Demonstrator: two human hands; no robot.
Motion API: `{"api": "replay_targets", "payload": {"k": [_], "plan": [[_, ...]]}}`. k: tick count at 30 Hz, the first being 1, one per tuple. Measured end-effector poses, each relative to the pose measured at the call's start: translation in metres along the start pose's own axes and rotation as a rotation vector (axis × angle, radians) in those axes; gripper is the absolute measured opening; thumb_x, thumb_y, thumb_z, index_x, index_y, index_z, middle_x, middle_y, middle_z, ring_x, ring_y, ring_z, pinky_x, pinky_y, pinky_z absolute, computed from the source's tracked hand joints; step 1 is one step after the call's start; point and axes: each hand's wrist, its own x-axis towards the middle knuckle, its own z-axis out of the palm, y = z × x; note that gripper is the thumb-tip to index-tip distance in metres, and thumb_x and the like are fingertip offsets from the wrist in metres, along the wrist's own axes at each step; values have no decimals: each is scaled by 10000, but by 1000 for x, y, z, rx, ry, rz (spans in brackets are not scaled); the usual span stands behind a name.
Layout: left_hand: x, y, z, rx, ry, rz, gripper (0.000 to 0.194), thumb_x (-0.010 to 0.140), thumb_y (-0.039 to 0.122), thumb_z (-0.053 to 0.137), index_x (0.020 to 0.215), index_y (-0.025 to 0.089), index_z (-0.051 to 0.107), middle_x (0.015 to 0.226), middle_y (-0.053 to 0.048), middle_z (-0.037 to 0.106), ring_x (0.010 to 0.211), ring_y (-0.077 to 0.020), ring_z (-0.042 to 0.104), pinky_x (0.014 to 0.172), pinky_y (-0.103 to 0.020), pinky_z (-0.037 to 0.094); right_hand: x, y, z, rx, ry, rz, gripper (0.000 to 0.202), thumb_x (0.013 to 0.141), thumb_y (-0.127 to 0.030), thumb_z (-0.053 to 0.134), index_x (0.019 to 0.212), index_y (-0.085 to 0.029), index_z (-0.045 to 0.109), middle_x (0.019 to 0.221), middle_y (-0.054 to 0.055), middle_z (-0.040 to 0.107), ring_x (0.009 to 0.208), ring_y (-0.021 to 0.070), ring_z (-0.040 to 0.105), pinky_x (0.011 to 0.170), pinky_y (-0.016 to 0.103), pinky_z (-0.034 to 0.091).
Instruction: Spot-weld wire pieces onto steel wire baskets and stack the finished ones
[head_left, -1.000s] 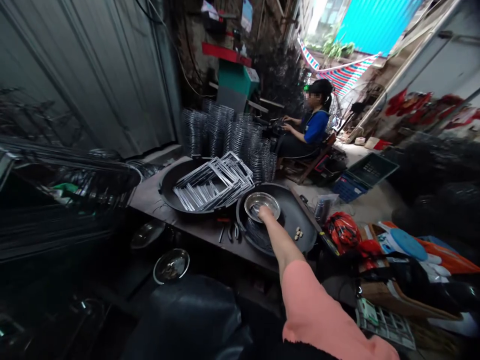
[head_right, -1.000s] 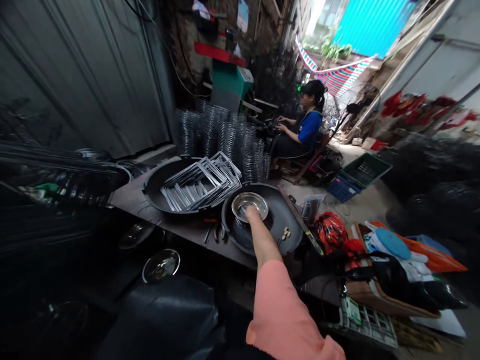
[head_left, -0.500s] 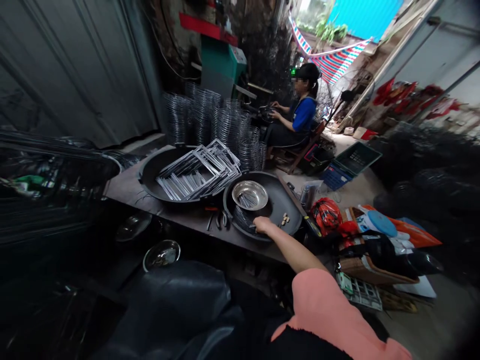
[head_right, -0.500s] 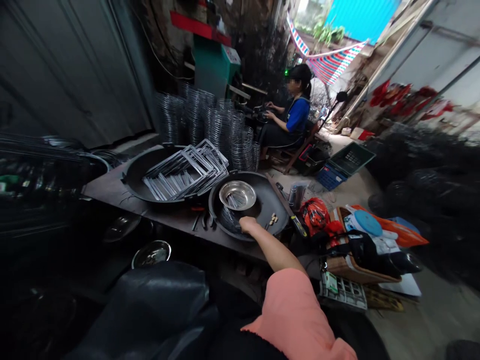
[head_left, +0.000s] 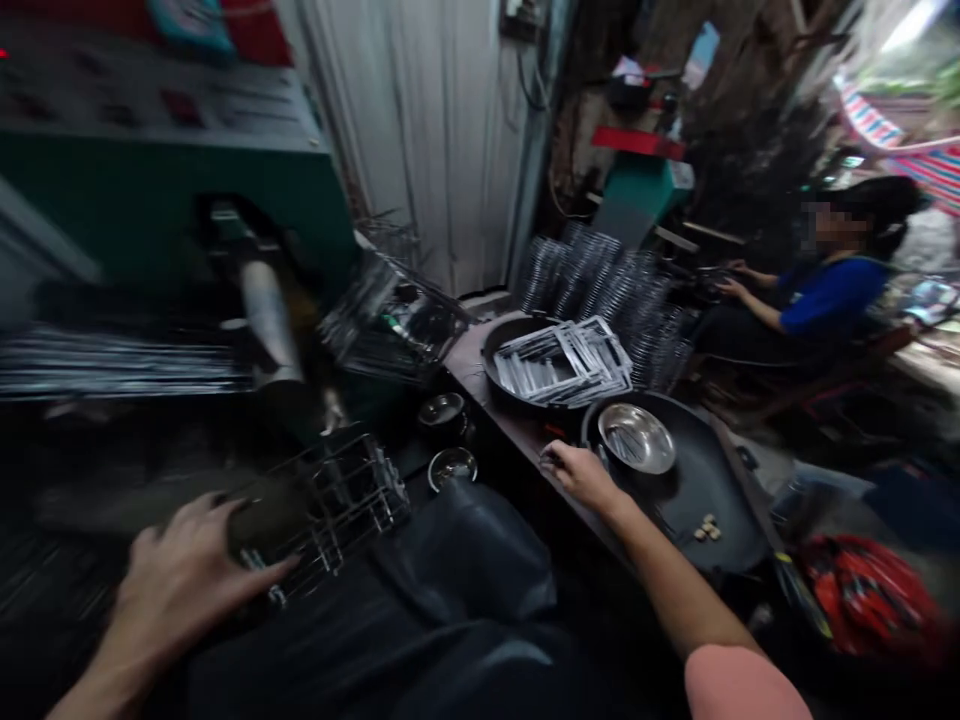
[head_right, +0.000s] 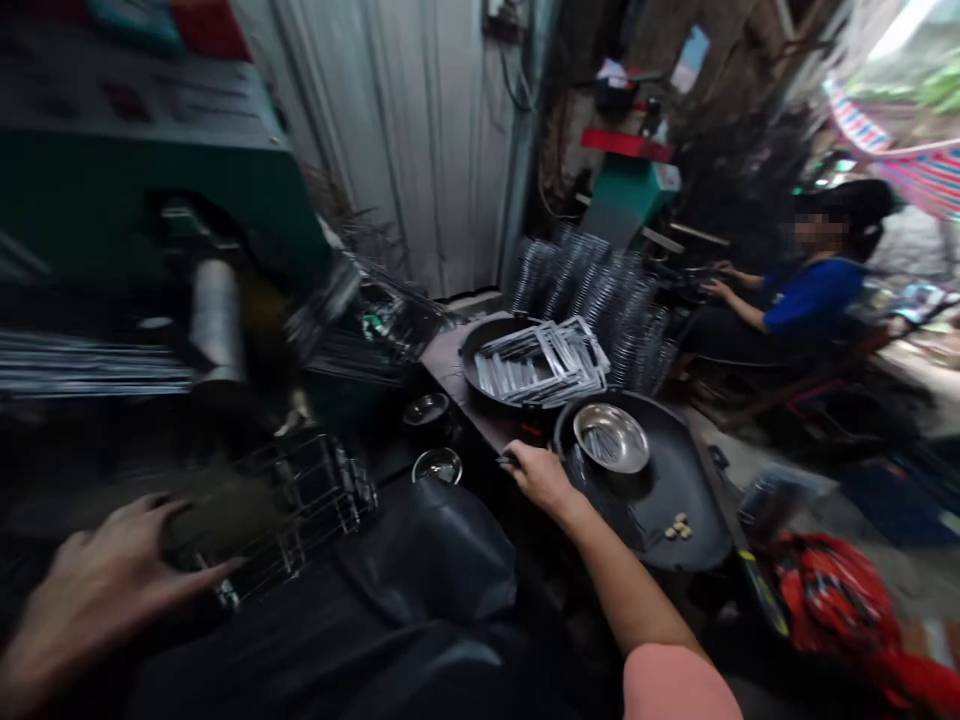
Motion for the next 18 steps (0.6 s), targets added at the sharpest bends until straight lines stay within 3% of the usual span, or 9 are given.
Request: {"api": "replay_targets", "payload": {"k": [2,4,7,10,13,15,18], "plan": [[-8,6,-3,67,-1,-27,857,648,595,607,1269,5,585,1400,-305,535,1326,-432,479,1057,-607,399,15,-32,26,160,70,-187,194,891,-216,581,1062,-209,674,1005,75,750,927,197,700,832,279,495],[-11,15,-5,105,48,-23,841,660,577,584,1259,-13,586,1403,-334,518,1330,-450,470,1063,-634,367,24,-54,62,313,116,-259,181,879,-210,570,1032,-204,665,961,64,744,882,187,692,815,277,505],[-15,22,-8,108,133,-20,777,703,538,567,1248,-15,590,1384,-357,520,1316,-465,478,1057,-655,352,25,-64,117,403,73,-155,118,850,-194,573,934,-197,656,858,40,732,788,176,682,742,259,511],[-19,20,-10,88,164,-24,764,700,526,585,1244,-10,595,1376,-367,516,1315,-475,471,1062,-662,342,20,-64,144,294,-70,-42,107,793,-133,610,864,-195,662,862,51,743,811,194,696,745,262,503],[-18,21,-14,70,162,-12,728,712,528,580,1237,24,607,1373,-355,523,1315,-483,462,1063,-680,325,23,-84,127,253,-127,-119,213,802,-108,610,966,-217,691,963,49,758,899,192,705,789,253,490],[-13,28,-16,90,145,-9,711,713,521,586,1239,43,608,1377,-343,525,1313,-480,458,1063,-689,313,31,-114,100,251,-187,-281,277,825,-121,613,1062,-240,695,1031,30,756,940,173,699,804,236,476],[-6,44,-19,120,120,4,724,709,510,605,1248,26,600,1376,-351,517,1297,-471,462,1059,-692,308,51,-171,60,105,-422,-499,199,840,-153,632,1003,-215,727,983,20,760,930,169,690,762,222,449]]}}
